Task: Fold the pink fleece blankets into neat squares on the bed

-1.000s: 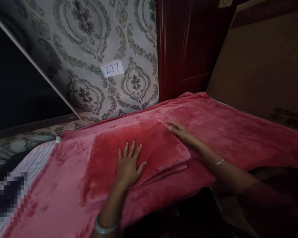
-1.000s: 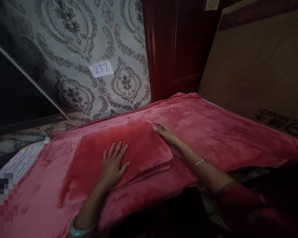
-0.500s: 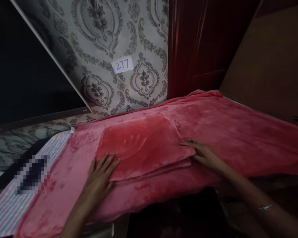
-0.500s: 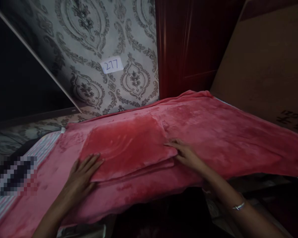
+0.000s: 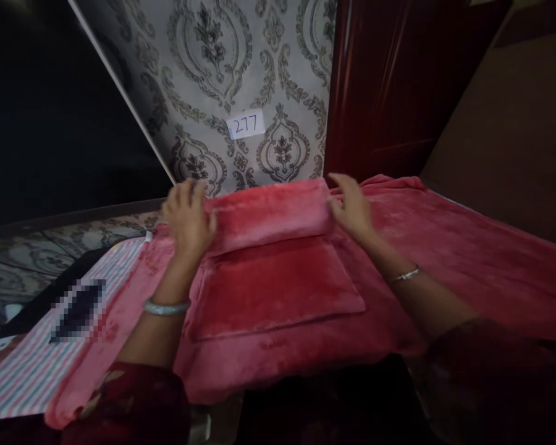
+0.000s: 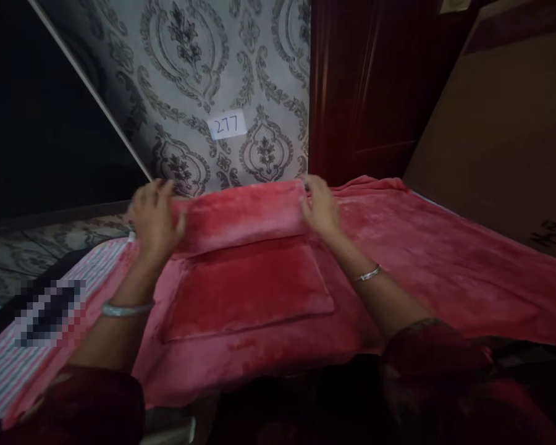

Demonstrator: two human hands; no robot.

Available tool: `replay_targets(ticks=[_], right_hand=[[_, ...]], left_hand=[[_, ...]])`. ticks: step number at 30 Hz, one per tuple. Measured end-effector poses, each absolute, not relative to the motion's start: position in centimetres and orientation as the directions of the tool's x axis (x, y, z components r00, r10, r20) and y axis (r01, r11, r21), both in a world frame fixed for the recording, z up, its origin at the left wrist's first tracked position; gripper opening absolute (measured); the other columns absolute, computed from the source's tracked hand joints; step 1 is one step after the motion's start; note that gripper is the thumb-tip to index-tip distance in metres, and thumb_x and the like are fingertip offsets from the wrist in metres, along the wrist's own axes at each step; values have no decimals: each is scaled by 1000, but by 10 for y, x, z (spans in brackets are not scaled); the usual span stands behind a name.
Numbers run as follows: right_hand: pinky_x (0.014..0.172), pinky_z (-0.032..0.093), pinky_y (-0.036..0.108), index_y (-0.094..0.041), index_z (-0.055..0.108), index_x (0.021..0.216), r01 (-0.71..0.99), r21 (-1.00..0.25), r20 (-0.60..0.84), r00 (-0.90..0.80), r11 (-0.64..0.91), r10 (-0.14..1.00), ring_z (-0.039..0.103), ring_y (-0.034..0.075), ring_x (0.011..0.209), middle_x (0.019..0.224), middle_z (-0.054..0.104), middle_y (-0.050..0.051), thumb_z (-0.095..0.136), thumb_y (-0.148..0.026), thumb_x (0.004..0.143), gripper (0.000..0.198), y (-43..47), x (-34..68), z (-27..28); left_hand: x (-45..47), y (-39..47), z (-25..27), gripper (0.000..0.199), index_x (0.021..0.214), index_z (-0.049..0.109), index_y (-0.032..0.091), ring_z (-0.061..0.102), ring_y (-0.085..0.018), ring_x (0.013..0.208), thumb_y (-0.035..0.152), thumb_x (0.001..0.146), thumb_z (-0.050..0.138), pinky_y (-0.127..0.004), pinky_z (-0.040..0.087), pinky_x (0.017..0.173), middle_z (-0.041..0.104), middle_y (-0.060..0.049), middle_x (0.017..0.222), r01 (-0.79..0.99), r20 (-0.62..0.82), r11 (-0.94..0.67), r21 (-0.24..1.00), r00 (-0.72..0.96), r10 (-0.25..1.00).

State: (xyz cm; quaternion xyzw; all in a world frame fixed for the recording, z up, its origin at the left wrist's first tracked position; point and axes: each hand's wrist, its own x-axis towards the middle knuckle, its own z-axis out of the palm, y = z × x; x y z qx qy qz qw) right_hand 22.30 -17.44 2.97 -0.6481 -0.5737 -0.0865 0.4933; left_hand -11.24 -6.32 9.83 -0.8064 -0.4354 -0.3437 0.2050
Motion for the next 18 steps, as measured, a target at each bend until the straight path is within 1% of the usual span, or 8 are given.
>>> replay_targets(ticks=[2,3,4,6,10,14,16,18], right_hand=[[121,27,60,-22,52,147,919,-376,619,157,116,770,36,37,146,159,45,12,58,-36,93,56,-170,210,3],[121,23,62,-23,54,147,935,-340,544,102,107,833,34,38,148,159,45,11,59,-36,93,56,-169,205,-15],[122,22,62,-22,53,148,938,-332,475,80,95,876,34,38,148,158,46,12,58,-36,92,57,-168,201,-32],[123,24,59,-20,50,152,931,-357,419,86,77,904,35,36,148,158,47,12,55,-34,93,60,-166,199,-63],[123,25,56,-15,47,153,904,-411,488,112,115,866,32,33,151,158,46,13,51,-34,93,64,-159,209,-90],[121,28,59,-19,55,146,841,-502,515,103,202,851,40,35,146,153,52,14,54,-37,87,62,-175,217,-84],[118,34,60,-22,61,139,800,-568,518,165,194,839,46,37,141,149,56,14,55,-41,85,58,-202,218,-80],[112,41,58,-23,65,132,749,-656,450,292,90,844,53,38,135,145,59,16,55,-43,86,51,-238,218,-78]], left_hand=[[-101,-59,64,57,148,51,21,28,-37,151,37,94,54,-60,17,122,40,-12,163,756,578,-648,-95,571,582],[-99,-55,44,54,147,53,23,30,-36,151,39,96,51,-62,15,123,42,-12,162,728,475,-679,-98,634,611],[-98,-52,23,54,148,53,23,32,-35,150,40,97,49,-63,15,122,44,-12,160,722,384,-687,-77,658,648],[-98,-45,-11,56,152,48,22,32,-34,151,40,99,44,-63,16,122,43,-13,161,733,301,-680,-31,655,693],[-102,-40,-29,58,154,45,20,31,-31,152,40,100,44,-59,16,124,43,-12,162,709,329,-704,35,657,678],[-131,-48,-13,50,138,62,16,43,-29,145,37,94,53,-49,28,121,56,-14,150,666,411,-733,141,634,655],[-163,-62,-11,40,120,72,15,56,-28,130,35,92,51,-44,39,114,69,-15,132,704,496,-676,218,516,698],[-201,-83,-17,33,102,74,16,67,-25,104,34,90,49,-39,50,97,76,-12,106,753,507,-553,356,342,791]])
